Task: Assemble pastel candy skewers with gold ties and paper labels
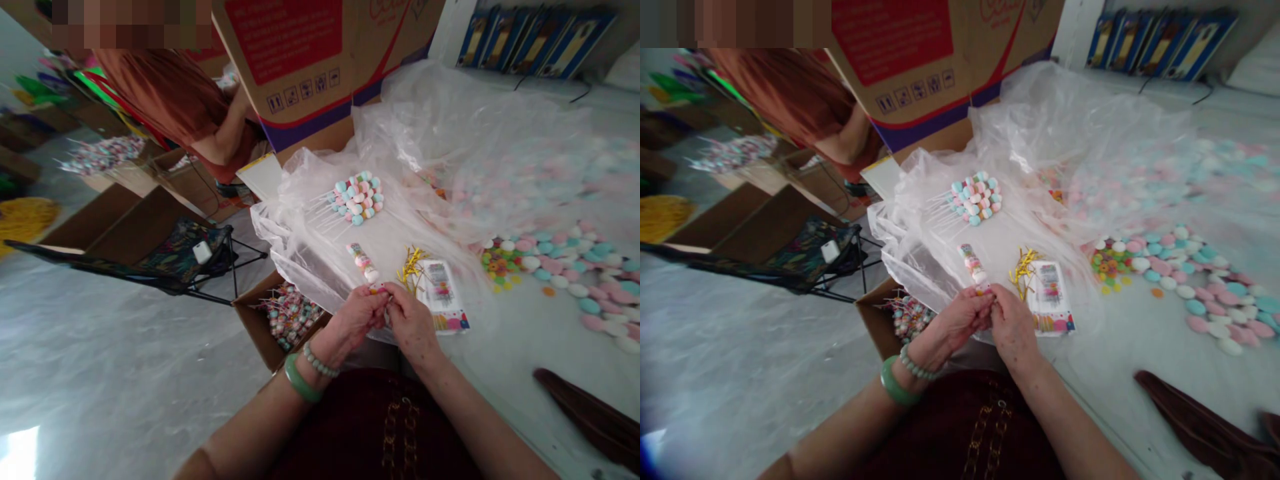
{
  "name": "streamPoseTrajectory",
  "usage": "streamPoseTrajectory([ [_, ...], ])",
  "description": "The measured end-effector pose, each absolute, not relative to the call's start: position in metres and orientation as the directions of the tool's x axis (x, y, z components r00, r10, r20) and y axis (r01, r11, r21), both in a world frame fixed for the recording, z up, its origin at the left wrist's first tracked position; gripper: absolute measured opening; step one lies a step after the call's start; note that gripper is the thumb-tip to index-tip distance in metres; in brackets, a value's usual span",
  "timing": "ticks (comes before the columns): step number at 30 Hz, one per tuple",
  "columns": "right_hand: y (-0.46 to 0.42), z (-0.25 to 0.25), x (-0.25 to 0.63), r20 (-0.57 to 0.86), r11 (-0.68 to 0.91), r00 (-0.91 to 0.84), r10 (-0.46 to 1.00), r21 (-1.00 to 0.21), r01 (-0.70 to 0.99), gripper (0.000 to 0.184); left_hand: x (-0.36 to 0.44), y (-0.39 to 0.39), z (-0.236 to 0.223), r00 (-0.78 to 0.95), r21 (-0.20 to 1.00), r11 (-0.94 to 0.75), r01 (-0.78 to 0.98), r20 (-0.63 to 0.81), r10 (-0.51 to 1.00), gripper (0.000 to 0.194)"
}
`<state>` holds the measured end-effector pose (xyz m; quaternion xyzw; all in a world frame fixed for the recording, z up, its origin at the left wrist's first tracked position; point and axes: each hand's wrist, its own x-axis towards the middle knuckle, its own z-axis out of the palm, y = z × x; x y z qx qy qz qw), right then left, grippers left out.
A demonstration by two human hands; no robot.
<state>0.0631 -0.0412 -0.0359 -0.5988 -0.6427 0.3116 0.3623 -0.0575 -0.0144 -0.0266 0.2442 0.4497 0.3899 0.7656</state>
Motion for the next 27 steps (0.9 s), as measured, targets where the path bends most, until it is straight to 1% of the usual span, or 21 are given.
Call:
streamPoseTrajectory([
  [1, -0.041, -0.036, 0.063, 0.157, 0.152, -0.039, 0.987, -0.818, 0.555, 0.032, -0.056, -0.016, -0.025, 0.329, 0.700, 0.594, -0.396, -0.496, 0.804, 0.022],
  [3, -0.040, -0.037, 0.065, 0.272, 0.245, -0.043, 0.961, -0.777, 0.580, 0.031, -0.055, -0.017, -0.022, 0.405, 0.655, 0.620, -0.431, -0.474, 0.782, 0.017],
  [4, -0.039, -0.037, 0.066, 0.304, 0.271, -0.044, 0.952, -0.762, 0.588, 0.030, -0.057, -0.016, -0.022, 0.440, 0.629, 0.632, -0.453, -0.459, 0.772, 0.022],
  [6, -0.039, -0.038, 0.068, 0.321, 0.291, -0.056, 0.945, -0.755, 0.588, 0.028, -0.061, -0.015, -0.024, 0.487, 0.557, 0.663, -0.500, -0.452, 0.747, 0.035],
  [8, -0.040, -0.038, 0.067, 0.307, 0.293, -0.077, 0.949, -0.759, 0.582, 0.026, -0.064, -0.012, -0.030, 0.436, 0.516, 0.657, -0.550, -0.493, 0.753, 0.030],
  [10, -0.043, -0.036, 0.062, 0.309, 0.306, -0.105, 0.945, -0.725, 0.617, 0.026, -0.063, -0.011, -0.036, 0.292, 0.530, 0.600, -0.599, -0.553, 0.780, 0.022],
  [12, -0.046, -0.033, 0.055, 0.334, 0.327, -0.135, 0.933, -0.629, 0.705, 0.024, -0.059, -0.010, -0.038, 0.150, 0.547, 0.542, -0.637, -0.602, 0.784, 0.020],
  [13, -0.047, -0.032, 0.051, 0.348, 0.335, -0.150, 0.925, -0.564, 0.755, 0.025, -0.055, -0.010, -0.037, 0.120, 0.543, 0.532, -0.649, -0.618, 0.777, 0.021],
  [15, -0.046, -0.030, 0.046, 0.365, 0.323, -0.155, 0.918, -0.462, 0.826, 0.024, -0.049, -0.011, -0.033, 0.137, 0.522, 0.548, -0.654, -0.630, 0.764, 0.022],
  [16, -0.044, -0.029, 0.045, 0.359, 0.303, -0.139, 0.923, -0.458, 0.836, 0.022, -0.046, -0.012, -0.030, 0.171, 0.512, 0.565, -0.647, -0.624, 0.762, 0.022],
  [17, -0.041, -0.029, 0.045, 0.337, 0.271, -0.102, 0.936, -0.503, 0.821, 0.020, -0.044, -0.013, -0.027, 0.215, 0.502, 0.585, -0.636, -0.613, 0.760, 0.022],
  [18, -0.038, -0.029, 0.046, 0.284, 0.215, -0.046, 0.958, -0.600, 0.771, 0.020, -0.043, -0.014, -0.026, 0.264, 0.492, 0.606, -0.626, -0.597, 0.758, 0.022],
  [19, -0.035, -0.028, 0.048, 0.187, 0.123, 0.024, 0.982, -0.732, 0.670, 0.020, -0.043, -0.015, -0.025, 0.306, 0.487, 0.616, -0.619, -0.573, 0.761, 0.023],
  [20, -0.032, -0.028, 0.049, 0.045, -0.003, 0.083, 0.995, -0.862, 0.507, 0.018, -0.043, -0.016, -0.025, 0.346, 0.495, 0.619, -0.610, -0.537, 0.770, 0.025],
  [21, -0.030, -0.028, 0.050, -0.126, -0.153, 0.108, 0.986, -0.944, 0.291, 0.015, -0.044, -0.017, -0.026, 0.381, 0.518, 0.616, -0.594, -0.493, 0.782, 0.029],
  [22, -0.029, -0.028, 0.052, -0.296, -0.302, 0.087, 0.951, -0.952, 0.058, 0.013, -0.046, -0.019, -0.026, 0.407, 0.556, 0.605, -0.570, -0.449, 0.795, 0.033],
  [23, -0.028, -0.028, 0.053, -0.430, -0.421, 0.030, 0.902, -0.895, -0.147, 0.015, -0.048, -0.020, -0.027, 0.417, 0.603, 0.586, -0.541, -0.412, 0.810, 0.036],
  [24, -0.028, -0.028, 0.054, -0.511, -0.499, -0.041, 0.859, -0.815, -0.293, 0.020, -0.050, -0.021, -0.027, 0.421, 0.652, 0.567, -0.504, -0.388, 0.820, 0.038],
  [25, -0.029, -0.028, 0.056, -0.545, -0.543, -0.109, 0.832, -0.755, -0.367, 0.024, -0.053, -0.021, -0.026, 0.422, 0.696, 0.552, -0.460, -0.375, 0.825, 0.039],
  [26, -0.030, -0.027, 0.058, -0.545, -0.562, -0.161, 0.823, -0.741, -0.368, 0.025, -0.056, -0.021, -0.025, 0.414, 0.733, 0.536, -0.419, -0.371, 0.831, 0.037],
  [27, -0.031, -0.026, 0.061, -0.523, -0.551, -0.174, 0.834, -0.777, -0.304, 0.022, -0.059, -0.021, -0.024, 0.394, 0.764, 0.517, -0.387, -0.370, 0.841, 0.034],
])
